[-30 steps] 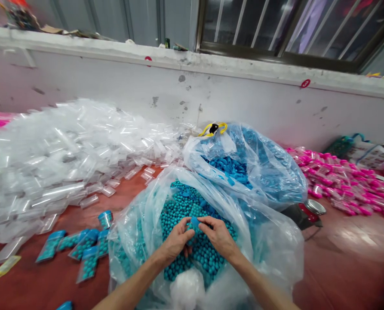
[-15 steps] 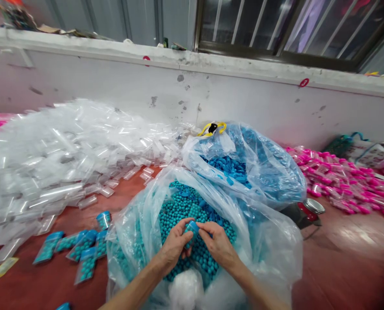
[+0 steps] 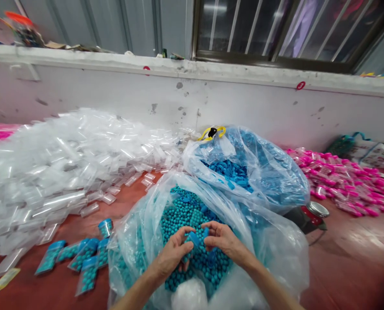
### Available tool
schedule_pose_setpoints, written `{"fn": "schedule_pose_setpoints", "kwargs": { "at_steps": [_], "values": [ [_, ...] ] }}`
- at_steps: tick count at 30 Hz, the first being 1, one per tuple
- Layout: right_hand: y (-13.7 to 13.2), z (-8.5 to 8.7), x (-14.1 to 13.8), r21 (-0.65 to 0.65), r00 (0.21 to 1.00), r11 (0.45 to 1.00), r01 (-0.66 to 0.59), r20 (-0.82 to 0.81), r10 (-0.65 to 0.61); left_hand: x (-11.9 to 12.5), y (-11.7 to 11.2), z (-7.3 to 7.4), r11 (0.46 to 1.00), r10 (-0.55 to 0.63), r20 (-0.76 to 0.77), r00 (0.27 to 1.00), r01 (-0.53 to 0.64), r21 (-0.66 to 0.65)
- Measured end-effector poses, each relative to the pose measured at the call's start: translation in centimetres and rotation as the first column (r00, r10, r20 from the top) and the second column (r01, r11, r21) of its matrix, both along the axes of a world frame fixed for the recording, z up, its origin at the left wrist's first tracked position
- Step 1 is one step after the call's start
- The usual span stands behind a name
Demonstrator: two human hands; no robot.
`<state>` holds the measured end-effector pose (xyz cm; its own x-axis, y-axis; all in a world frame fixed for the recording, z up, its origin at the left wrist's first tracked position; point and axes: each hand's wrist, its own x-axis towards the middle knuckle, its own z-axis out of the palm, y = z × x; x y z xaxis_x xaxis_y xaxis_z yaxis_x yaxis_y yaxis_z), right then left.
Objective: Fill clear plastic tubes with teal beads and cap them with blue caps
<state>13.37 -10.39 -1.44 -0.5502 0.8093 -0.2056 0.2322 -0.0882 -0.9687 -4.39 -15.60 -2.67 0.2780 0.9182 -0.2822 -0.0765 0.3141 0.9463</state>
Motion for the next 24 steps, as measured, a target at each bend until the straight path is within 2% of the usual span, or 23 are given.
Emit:
{"fn": "schedule_pose_setpoints", "kwargs": {
  "at_steps": [2, 4, 6, 10, 13, 15, 17, 20, 24],
  "values": [
    [-0.4, 0.5, -0.6, 0.095, 1.0, 0.995, -0.017, 0.019, 0.015, 0.5, -0.2, 0.0, 0.999, 0.038, -0.053, 0.998, -0.039, -0.004],
    [-1.3, 1.1, -1.2, 0.259, 0.99, 0.964, -0.052, 0.138, 0.016, 1.1, -0.4, 0.0, 0.992, 0.128, -0.092, 0.988, -0.128, 0.001],
    [-2.3, 1.7, -1.6, 0.35, 0.964, 0.933, -0.085, 0.264, -0.011, 1.5, -0.6, -0.1, 0.981, 0.194, -0.107, 0.975, -0.193, 0.02],
    [-3.7, 1.7, -2.2, 0.328, 0.938, 0.938, -0.11, 0.346, -0.011, 1.7, -0.6, 0.0, 0.968, 0.249, -0.106, 0.963, -0.244, 0.063],
    [-4.3, 1.0, -2.6, 0.341, 0.922, 0.936, -0.09, 0.384, -0.052, 1.4, -0.7, 0.4, 0.961, 0.277, -0.079, 0.958, -0.277, 0.018],
    [-4.6, 0.6, -2.9, 0.356, 0.913, 0.93, -0.091, 0.402, -0.065, 1.2, -0.8, 0.6, 0.967, 0.255, -0.067, 0.965, -0.256, -0.002],
    [-4.7, 0.4, -3.2, 0.378, 0.915, 0.92, -0.098, 0.398, -0.066, 1.1, -0.8, 0.8, 0.975, 0.216, -0.028, 0.976, -0.214, 0.057],
    [-5.0, 0.3, -3.9, 0.461, 0.928, 0.886, -0.058, 0.351, -0.122, 1.3, -0.9, 0.8, 0.975, 0.171, 0.064, 0.983, -0.178, 0.131],
    [-5.6, 0.3, -4.7, 0.56, 0.929, 0.827, 0.047, 0.279, -0.241, 1.9, -1.0, 1.0, 0.969, 0.235, 0.089, 0.968, -0.241, 0.062]
  ]
}}
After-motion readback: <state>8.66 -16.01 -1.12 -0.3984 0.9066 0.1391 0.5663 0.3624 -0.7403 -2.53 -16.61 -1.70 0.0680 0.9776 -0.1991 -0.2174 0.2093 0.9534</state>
